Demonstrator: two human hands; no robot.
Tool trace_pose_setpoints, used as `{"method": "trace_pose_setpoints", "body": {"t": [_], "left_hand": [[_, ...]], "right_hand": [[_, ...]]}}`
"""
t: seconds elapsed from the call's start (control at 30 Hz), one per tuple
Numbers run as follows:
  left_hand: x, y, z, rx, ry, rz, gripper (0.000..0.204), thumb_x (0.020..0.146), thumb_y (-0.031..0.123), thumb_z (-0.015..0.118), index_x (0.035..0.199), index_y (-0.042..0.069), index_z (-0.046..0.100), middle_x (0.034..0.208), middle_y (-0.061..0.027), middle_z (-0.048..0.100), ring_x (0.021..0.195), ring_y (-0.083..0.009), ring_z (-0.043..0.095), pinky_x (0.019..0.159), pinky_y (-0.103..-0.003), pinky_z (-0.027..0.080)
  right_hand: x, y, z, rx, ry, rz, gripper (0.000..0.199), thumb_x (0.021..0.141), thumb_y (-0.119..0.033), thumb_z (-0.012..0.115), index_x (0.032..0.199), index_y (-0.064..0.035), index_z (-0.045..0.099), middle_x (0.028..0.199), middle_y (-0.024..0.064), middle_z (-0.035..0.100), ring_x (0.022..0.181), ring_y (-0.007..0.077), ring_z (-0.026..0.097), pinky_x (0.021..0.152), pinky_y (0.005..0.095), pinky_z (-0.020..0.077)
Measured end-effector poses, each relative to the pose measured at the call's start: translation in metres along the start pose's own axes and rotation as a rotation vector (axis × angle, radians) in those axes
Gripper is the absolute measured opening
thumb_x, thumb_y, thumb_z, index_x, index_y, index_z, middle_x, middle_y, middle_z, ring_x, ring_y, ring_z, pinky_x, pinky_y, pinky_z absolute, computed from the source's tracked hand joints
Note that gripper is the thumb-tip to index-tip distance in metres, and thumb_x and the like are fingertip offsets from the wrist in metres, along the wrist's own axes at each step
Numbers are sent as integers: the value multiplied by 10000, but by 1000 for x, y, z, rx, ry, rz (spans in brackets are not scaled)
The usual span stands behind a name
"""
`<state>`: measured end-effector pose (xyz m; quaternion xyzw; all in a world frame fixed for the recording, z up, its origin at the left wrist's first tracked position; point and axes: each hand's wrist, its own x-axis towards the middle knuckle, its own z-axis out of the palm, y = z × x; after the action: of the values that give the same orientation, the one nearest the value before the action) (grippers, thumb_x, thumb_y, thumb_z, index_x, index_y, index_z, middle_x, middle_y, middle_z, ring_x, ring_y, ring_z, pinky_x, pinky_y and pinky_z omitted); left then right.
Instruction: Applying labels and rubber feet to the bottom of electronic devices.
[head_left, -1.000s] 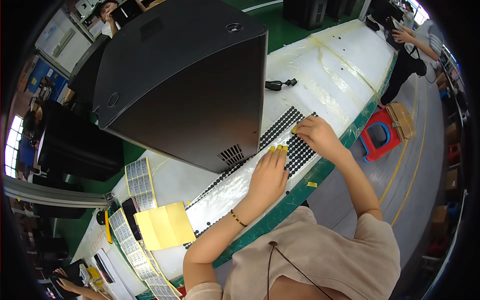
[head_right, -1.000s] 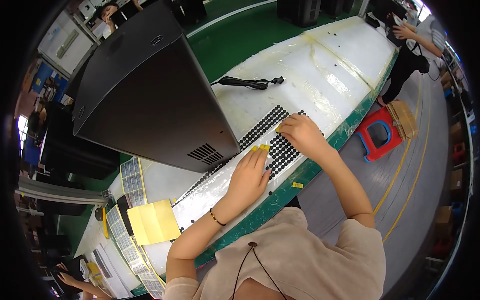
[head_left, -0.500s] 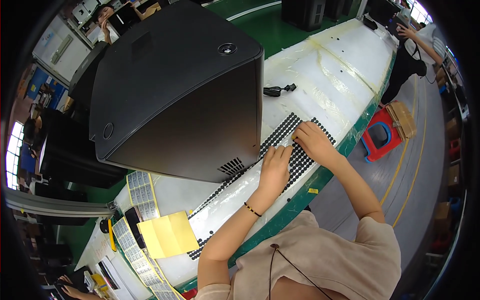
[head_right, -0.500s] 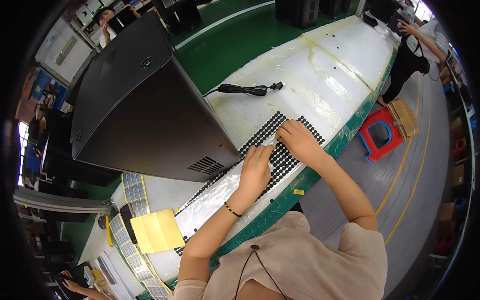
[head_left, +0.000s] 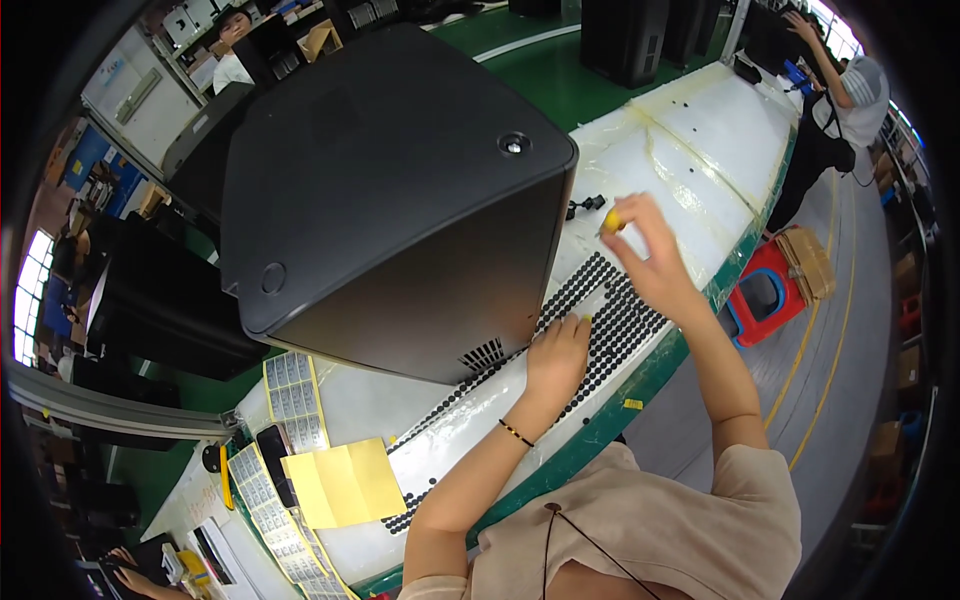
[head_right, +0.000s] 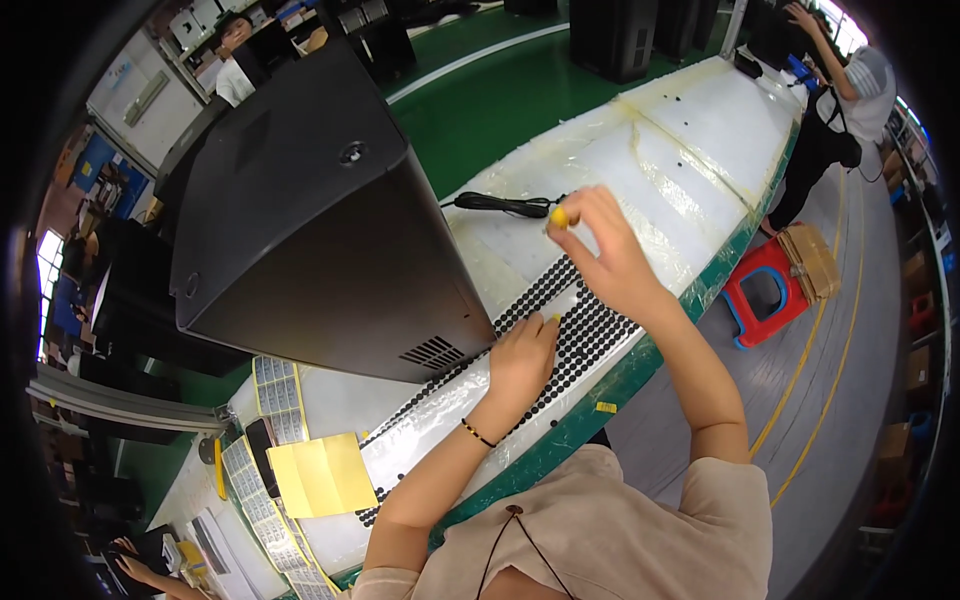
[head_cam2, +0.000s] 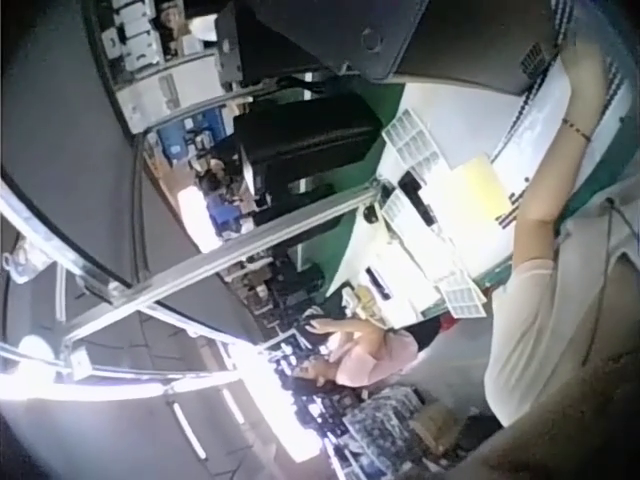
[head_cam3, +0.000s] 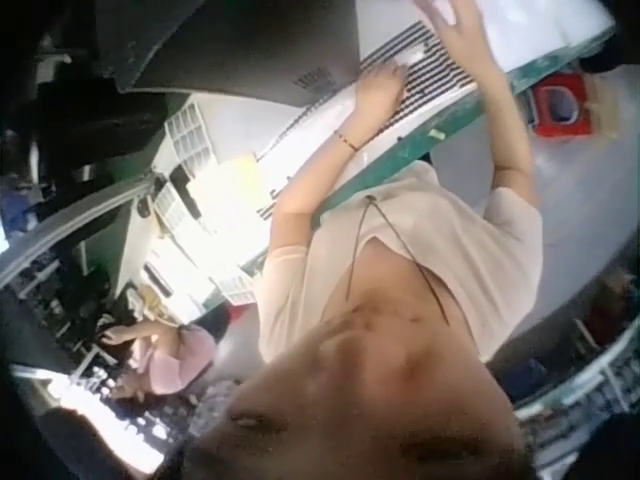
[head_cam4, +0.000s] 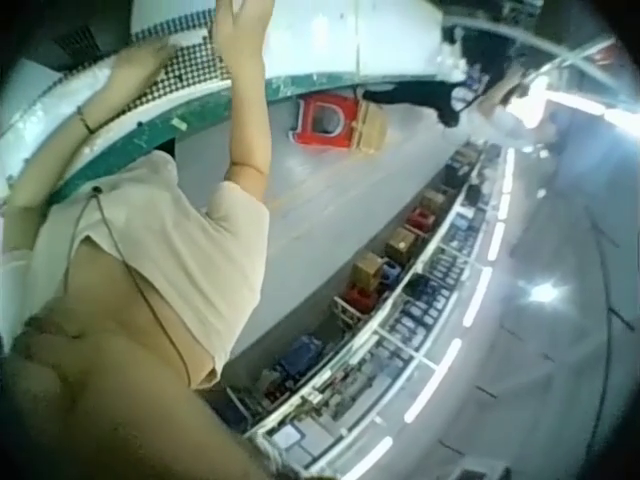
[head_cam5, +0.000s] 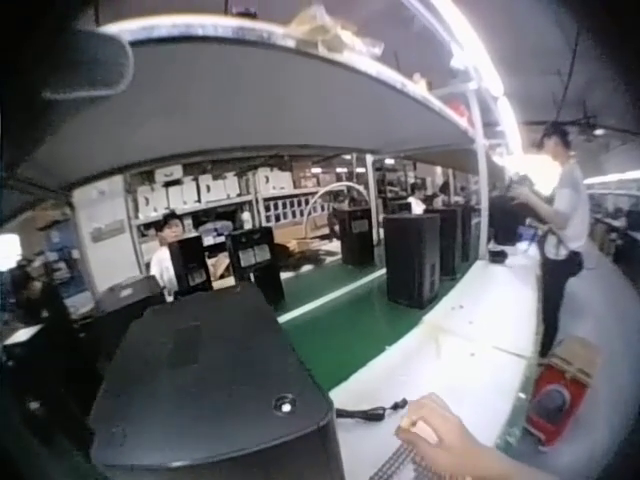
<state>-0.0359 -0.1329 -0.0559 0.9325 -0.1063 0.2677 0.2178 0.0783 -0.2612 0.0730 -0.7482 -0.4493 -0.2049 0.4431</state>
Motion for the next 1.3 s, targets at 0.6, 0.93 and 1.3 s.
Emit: {"method": "trace_pose_setpoints", "body": {"t": [0.6,0.93,1.3], "left_hand": [[0,1,-5,-249,-45,-185,97,927,173,607,966,84,612,608,-105,624,522,-302,615,489,-414,481],[-2,-1,-4,-270,-64,-164,104,931,179,608,980,87,610,611,-106,625,525,-306,616,486,-417,472],[25,50,-209,-417,281,98,139,744,-21,716,839,56,650,614,-72,573,496,-232,569,490,-296,474]], "right_hand": [[138,-136,-32,223,-109,-305,127,858,-15,676,954,6,596,891,56,599,844,145,561,840,287,449],[126,-121,-11,298,169,-497,151,873,22,652,1002,-15,584,907,67,608,837,190,585,979,459,464],[126,-109,33,936,316,-485,147,990,-37,489,1104,-25,397,964,112,588,857,162,636,1099,491,381]]}}
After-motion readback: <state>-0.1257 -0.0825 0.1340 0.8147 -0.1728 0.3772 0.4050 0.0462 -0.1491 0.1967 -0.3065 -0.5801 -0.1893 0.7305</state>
